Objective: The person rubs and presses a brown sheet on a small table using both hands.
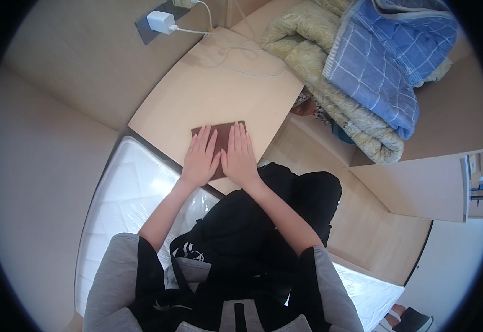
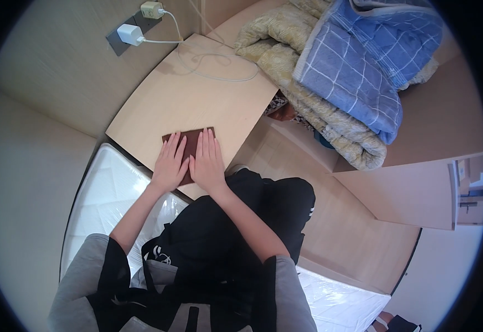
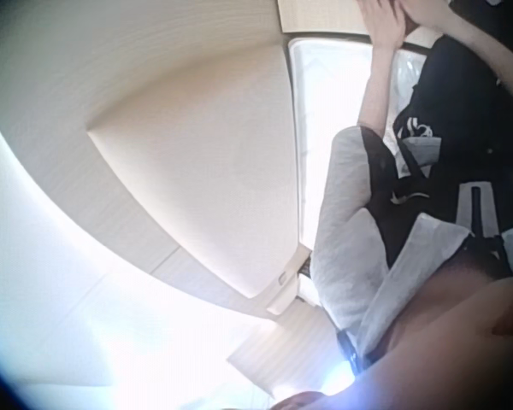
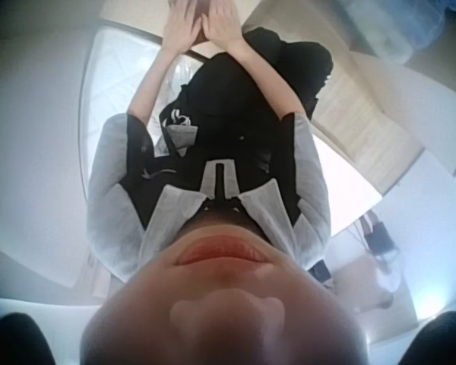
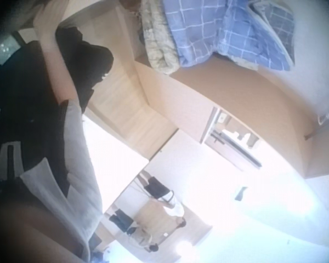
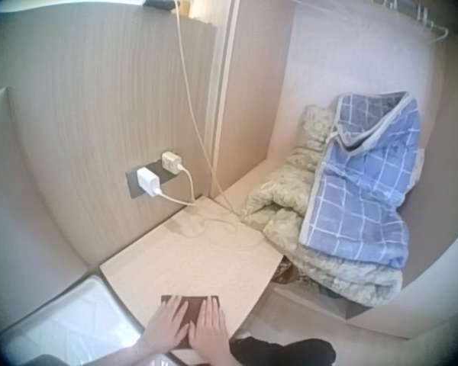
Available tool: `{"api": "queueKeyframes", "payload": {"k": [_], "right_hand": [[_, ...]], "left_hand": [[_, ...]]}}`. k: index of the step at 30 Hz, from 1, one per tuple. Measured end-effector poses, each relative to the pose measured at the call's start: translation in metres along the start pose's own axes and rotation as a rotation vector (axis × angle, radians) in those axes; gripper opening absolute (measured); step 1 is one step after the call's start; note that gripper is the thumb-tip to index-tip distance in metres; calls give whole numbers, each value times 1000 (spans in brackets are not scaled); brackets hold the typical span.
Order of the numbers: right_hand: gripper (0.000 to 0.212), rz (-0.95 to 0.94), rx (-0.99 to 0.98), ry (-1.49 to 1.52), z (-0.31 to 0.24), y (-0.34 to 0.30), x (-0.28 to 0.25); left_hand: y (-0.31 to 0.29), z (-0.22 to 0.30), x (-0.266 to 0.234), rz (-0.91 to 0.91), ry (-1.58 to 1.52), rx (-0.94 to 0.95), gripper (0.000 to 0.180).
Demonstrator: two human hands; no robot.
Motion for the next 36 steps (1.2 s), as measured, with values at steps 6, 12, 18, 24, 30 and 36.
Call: {"api": "queueKeyframes", "payload": {"k": [6,12,18,24,30,36], "right_hand": [[64,114,1,-63,12,62,33],[64,80,39,-133,21,93,53],[62,82,52,-98,17,75,47],[64,55,42,-24,-12,24,19],[67,-59,63,-75,-33,-18,4],[68,-36,36,-67,-30,-11,4]], "left_hand": [[59,-46,15,69,97,43,57],[90,-65,21,59,121,1,56],[73,-57,16,60,90,27,59],[16,-32,-3,32,29,-5,62],[-30,-10,-13,-36,49,-46,62],[-18,-14,-12,-40,53,12,63]]}}
Point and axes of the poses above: each hand's wrist, its own y-axis towards the middle knuckle, its own x-axis out of the palm, z = x × y, the point moved 4 cm from there along y, towards the middle knuckle, and after that the axes turned 10 degrees about z, right-handed, at the moved point
